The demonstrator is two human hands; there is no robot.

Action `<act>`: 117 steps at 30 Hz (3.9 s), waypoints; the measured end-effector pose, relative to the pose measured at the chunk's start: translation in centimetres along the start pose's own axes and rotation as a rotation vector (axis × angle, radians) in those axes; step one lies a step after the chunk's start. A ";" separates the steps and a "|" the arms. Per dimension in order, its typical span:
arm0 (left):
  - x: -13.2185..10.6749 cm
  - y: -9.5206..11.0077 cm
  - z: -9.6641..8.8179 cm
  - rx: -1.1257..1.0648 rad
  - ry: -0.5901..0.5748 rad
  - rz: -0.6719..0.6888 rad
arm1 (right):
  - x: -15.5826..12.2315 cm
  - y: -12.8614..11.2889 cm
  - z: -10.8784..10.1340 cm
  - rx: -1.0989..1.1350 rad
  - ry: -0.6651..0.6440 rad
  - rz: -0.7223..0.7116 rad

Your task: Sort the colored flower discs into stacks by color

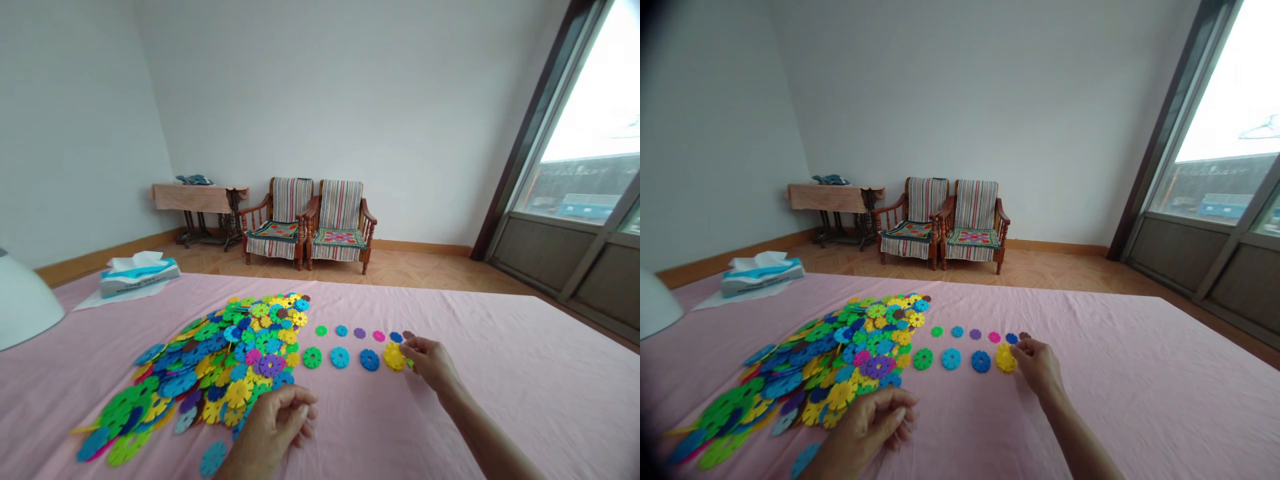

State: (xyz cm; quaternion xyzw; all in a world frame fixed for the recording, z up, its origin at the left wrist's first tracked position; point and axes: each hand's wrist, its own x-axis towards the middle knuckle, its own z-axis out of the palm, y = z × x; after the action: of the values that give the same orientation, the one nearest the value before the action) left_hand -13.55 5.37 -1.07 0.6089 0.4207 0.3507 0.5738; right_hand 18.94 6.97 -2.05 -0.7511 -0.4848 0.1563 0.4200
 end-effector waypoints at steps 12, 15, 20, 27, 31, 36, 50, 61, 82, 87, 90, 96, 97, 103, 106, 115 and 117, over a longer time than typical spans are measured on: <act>0.2 0.4 -0.1 0.014 -0.004 0.014 | -0.1 0.3 -0.2 -0.189 -0.010 -0.022; 0.2 0.6 -0.2 0.008 0.006 0.020 | -0.5 0.0 -0.1 -0.207 0.017 -0.033; 0.3 1.0 -0.7 -0.005 0.052 0.057 | -1.7 -0.9 0.7 -0.281 0.005 -0.230; 0.7 1.8 -2.1 0.002 0.123 0.084 | -3.1 -1.2 1.6 -0.559 0.049 -0.350; 0.9 1.2 -2.7 -0.005 0.137 0.094 | -3.1 -1.2 1.8 -0.564 0.067 -0.334; 1.2 0.2 -3.3 -0.005 0.146 0.121 | -3.0 -1.0 1.9 -0.558 0.060 -0.320; 1.1 1.9 -3.9 0.021 0.186 0.089 | -3.2 -1.0 2.0 -0.562 0.059 -0.341; 1.5 4.0 -7.6 0.333 0.180 0.102 | -5.9 -3.4 2.6 -0.346 0.057 -0.452; -1.8 5.5 -7.9 0.925 -0.172 -0.009 | -11.5 -4.3 6.2 -0.142 -0.088 -0.570; -1.5 6.2 -7.6 1.027 -0.226 0.056 | -11.5 -4.1 6.2 -0.139 -0.093 -0.576; -1.5 6.2 -7.9 0.998 -0.238 0.059 | -11.5 -4.1 6.2 -0.130 -0.074 -0.592; -1.1 5.8 -9.4 0.814 -0.201 0.142 | -11.5 -4.3 6.2 -0.132 -0.052 -0.586; -0.9 5.8 -9.6 0.789 -0.186 0.140 | -11.5 -4.3 6.2 -0.135 -0.058 -0.584; -0.1 5.9 -7.8 0.449 -0.094 0.055 | -11.7 -5.1 6.0 -0.066 -0.060 -0.635; -0.1 5.3 -5.4 0.230 -0.093 -0.044 | -12.3 -6.2 5.8 -0.013 -0.046 -0.792; -1.3 3.7 -0.6 0.026 -0.178 -0.089 | -13.2 -8.3 6.4 -0.188 -0.042 -1.063; -1.4 3.5 -0.3 0.027 -0.180 -0.108 | -13.3 -8.1 6.5 -0.218 -0.070 -1.058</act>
State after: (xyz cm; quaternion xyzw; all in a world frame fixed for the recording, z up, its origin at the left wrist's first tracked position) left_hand -14.00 4.27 2.55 0.6222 0.4043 0.2575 0.6189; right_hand 3.54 0.04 -1.94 -0.4379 -0.8240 -0.1029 0.3445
